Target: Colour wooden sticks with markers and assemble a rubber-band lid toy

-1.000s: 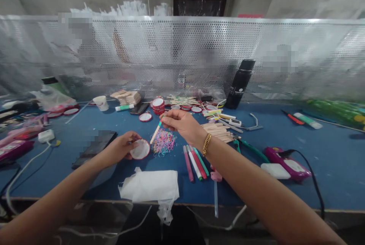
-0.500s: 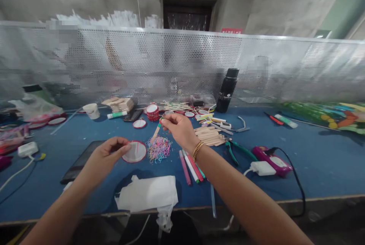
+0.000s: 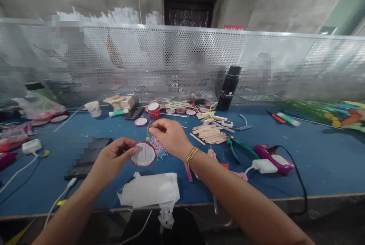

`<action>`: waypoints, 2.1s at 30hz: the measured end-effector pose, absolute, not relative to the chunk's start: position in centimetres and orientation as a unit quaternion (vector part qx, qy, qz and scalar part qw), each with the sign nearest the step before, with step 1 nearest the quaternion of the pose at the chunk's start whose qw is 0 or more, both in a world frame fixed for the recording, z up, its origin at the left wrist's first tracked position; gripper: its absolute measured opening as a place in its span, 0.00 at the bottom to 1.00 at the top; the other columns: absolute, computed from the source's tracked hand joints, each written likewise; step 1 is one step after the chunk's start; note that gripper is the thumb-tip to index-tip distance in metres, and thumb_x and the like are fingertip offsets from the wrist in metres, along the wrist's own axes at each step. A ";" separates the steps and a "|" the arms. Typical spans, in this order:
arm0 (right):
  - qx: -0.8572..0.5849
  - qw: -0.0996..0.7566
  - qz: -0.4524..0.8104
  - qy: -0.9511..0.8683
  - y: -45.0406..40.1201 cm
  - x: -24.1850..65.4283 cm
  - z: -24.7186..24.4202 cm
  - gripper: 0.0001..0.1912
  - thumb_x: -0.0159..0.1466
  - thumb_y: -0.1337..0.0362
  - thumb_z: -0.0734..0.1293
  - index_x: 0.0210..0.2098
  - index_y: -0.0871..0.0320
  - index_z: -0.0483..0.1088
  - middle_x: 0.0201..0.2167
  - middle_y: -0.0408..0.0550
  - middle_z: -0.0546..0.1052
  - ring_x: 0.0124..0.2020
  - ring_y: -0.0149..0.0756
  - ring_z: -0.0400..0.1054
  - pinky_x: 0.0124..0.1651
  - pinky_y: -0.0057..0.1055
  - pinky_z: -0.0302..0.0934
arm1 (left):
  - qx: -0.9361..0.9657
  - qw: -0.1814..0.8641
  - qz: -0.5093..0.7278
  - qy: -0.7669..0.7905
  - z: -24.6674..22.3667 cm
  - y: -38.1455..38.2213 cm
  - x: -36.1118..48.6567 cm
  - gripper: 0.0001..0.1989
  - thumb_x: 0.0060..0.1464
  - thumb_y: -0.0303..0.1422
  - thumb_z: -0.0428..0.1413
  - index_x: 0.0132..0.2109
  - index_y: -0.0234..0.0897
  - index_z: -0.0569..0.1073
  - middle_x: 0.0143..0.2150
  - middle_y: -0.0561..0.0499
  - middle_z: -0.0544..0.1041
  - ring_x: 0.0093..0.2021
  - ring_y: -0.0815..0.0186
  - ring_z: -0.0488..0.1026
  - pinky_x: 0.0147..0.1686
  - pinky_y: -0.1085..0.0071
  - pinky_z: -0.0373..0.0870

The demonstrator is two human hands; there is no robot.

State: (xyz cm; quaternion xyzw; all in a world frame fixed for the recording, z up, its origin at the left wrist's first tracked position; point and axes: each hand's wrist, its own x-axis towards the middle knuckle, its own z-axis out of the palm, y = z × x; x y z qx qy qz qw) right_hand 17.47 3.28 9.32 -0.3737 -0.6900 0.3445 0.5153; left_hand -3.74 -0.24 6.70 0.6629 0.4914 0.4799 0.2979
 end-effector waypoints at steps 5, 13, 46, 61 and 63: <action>-0.368 0.512 0.357 -0.689 3.2 17.3 9.3 0.06 0.62 0.59 0.73 0.31 0.53 0.77 0.36 0.46 0.84 0.39 0.37 0.77 0.48 0.36 0.71 | 0.671 0.287 0.481 0.485 6.9 -0.2 -3.4 0.12 0.50 0.43 0.64 0.35 0.40 0.79 0.31 0.53 0.80 0.31 0.64 0.73 0.33 0.70 0.69; -0.363 0.507 0.357 -0.696 3.1 17.2 9.3 0.07 0.61 0.58 0.73 0.31 0.55 0.77 0.34 0.46 0.83 0.36 0.36 0.75 0.44 0.35 0.69 | 0.669 0.292 0.479 0.487 7.1 -0.4 -3.3 0.13 0.51 0.45 0.64 0.35 0.40 0.79 0.31 0.53 0.80 0.29 0.65 0.71 0.31 0.70 0.67; -0.350 0.489 0.391 -0.697 2.8 17.3 9.4 0.07 0.62 0.58 0.72 0.32 0.54 0.76 0.35 0.45 0.83 0.39 0.36 0.76 0.47 0.35 0.70 | 0.630 0.367 0.504 0.463 6.5 -0.5 -2.5 0.13 0.50 0.43 0.65 0.34 0.40 0.74 0.27 0.56 0.75 0.27 0.68 0.70 0.28 0.73 0.66; -0.406 0.497 0.399 -0.654 0.3 17.0 7.2 0.24 0.60 0.57 0.75 0.53 0.53 0.70 0.47 0.51 0.81 0.47 0.41 0.77 0.50 0.40 0.71 | 0.572 0.405 0.546 0.459 6.4 -0.8 -1.3 0.16 0.50 0.45 0.68 0.35 0.38 0.75 0.27 0.55 0.77 0.27 0.68 0.73 0.28 0.72 0.70; -0.426 0.497 0.372 -0.658 -0.4 16.8 6.6 0.26 0.59 0.59 0.74 0.55 0.54 0.68 0.49 0.53 0.80 0.49 0.43 0.77 0.52 0.42 0.71 | 0.555 0.423 0.560 0.446 6.4 -0.8 -0.8 0.16 0.49 0.43 0.69 0.34 0.37 0.75 0.27 0.55 0.78 0.26 0.68 0.73 0.28 0.72 0.71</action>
